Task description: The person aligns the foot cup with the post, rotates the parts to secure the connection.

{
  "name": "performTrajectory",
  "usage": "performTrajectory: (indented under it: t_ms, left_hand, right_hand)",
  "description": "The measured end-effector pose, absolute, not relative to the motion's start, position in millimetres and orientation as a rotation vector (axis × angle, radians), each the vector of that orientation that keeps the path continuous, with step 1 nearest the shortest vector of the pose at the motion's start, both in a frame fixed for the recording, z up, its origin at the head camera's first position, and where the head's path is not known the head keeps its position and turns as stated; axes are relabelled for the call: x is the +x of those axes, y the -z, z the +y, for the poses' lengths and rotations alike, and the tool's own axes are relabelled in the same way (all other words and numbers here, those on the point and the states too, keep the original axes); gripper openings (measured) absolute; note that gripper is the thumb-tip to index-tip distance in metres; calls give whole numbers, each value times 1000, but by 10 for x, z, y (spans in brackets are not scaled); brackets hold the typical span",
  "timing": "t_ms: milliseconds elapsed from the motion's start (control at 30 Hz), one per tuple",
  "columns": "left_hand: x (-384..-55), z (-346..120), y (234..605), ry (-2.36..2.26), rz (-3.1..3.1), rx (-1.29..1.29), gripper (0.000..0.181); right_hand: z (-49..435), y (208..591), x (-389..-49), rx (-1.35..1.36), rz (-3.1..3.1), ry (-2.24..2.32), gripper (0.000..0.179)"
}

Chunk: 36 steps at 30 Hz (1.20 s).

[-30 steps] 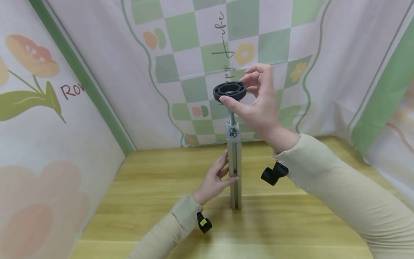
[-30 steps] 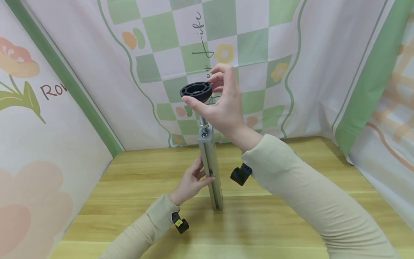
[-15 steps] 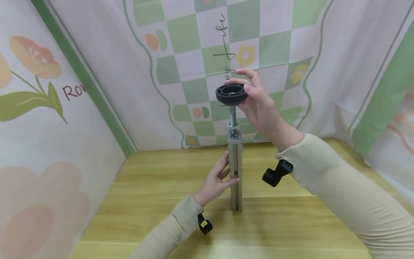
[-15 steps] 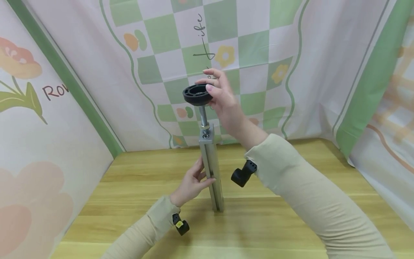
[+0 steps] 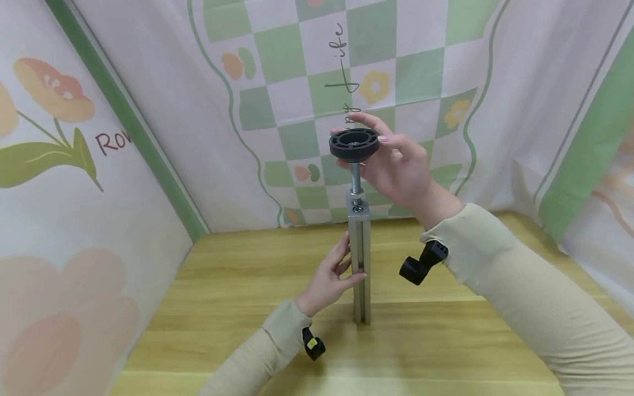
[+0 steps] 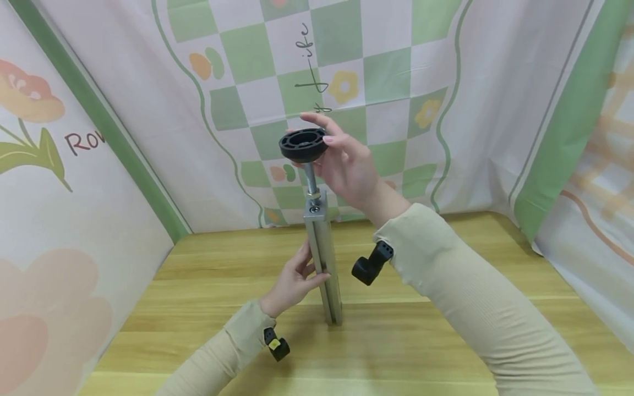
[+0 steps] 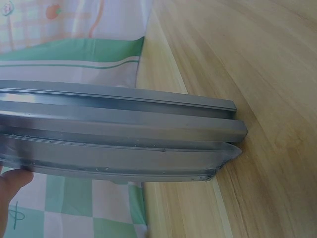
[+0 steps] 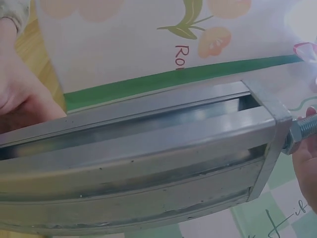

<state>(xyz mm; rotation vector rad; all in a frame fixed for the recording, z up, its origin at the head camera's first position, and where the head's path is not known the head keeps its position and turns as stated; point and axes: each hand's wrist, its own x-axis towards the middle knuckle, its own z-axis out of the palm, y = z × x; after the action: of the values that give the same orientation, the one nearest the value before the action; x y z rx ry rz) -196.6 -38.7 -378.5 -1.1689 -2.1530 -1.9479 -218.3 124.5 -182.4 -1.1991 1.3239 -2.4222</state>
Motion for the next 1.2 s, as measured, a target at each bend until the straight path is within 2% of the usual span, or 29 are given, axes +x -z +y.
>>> performTrajectory:
  t_ms: [1200]
  left_hand:
    - [-1971,-393,3789,1975,-2166,-1161,84]
  right_hand:
    - [1246,1895,-2214,-1227,1354,2461,25]
